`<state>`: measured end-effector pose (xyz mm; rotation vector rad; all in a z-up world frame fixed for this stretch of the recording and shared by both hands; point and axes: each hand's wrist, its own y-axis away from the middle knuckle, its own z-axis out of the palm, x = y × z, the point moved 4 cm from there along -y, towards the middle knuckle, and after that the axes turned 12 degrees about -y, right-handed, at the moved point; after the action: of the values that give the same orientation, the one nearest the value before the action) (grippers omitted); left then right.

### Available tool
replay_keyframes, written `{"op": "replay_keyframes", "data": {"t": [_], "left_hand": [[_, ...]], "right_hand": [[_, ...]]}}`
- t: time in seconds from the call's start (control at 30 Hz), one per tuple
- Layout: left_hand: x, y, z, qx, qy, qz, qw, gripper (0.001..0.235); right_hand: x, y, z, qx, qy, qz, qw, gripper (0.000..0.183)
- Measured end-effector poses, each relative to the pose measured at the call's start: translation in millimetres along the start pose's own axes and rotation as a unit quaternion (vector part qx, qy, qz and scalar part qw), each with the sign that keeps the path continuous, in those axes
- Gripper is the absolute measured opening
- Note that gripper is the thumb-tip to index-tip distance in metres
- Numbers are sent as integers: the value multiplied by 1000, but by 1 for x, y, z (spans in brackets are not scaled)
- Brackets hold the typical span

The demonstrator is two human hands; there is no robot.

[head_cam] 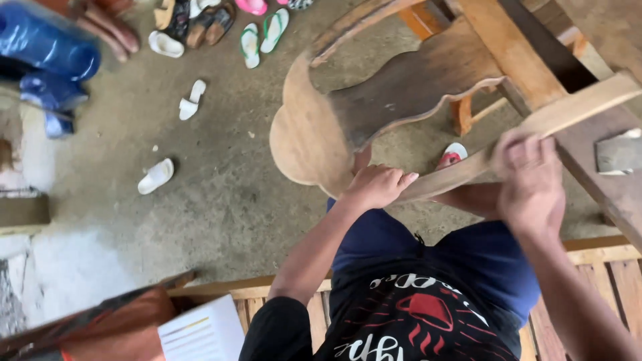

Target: The person sands the curved edges and seat of a wooden chair using a sanding block. They hold the chair steady with one hand while rubbing the sanding block along the wood surfaces.

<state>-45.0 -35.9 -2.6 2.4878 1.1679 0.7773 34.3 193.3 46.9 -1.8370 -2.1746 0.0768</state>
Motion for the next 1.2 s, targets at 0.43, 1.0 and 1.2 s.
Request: {"op": "replay_keyframes", "data": {"t": [0.43,1.0,1.2], "left_hand": [[-26,13,17,106,-58,20,992,68],[-66,86,-2,552,20,-124,824,25],[-114,80,67,598,481,-308,562,72]], "right_hand": [[-15,42,74,60,-138,-97,984,70],[11,34,61,206,-247,54,945,56],[-41,33,38,107,-161,-96,976,35]]}}
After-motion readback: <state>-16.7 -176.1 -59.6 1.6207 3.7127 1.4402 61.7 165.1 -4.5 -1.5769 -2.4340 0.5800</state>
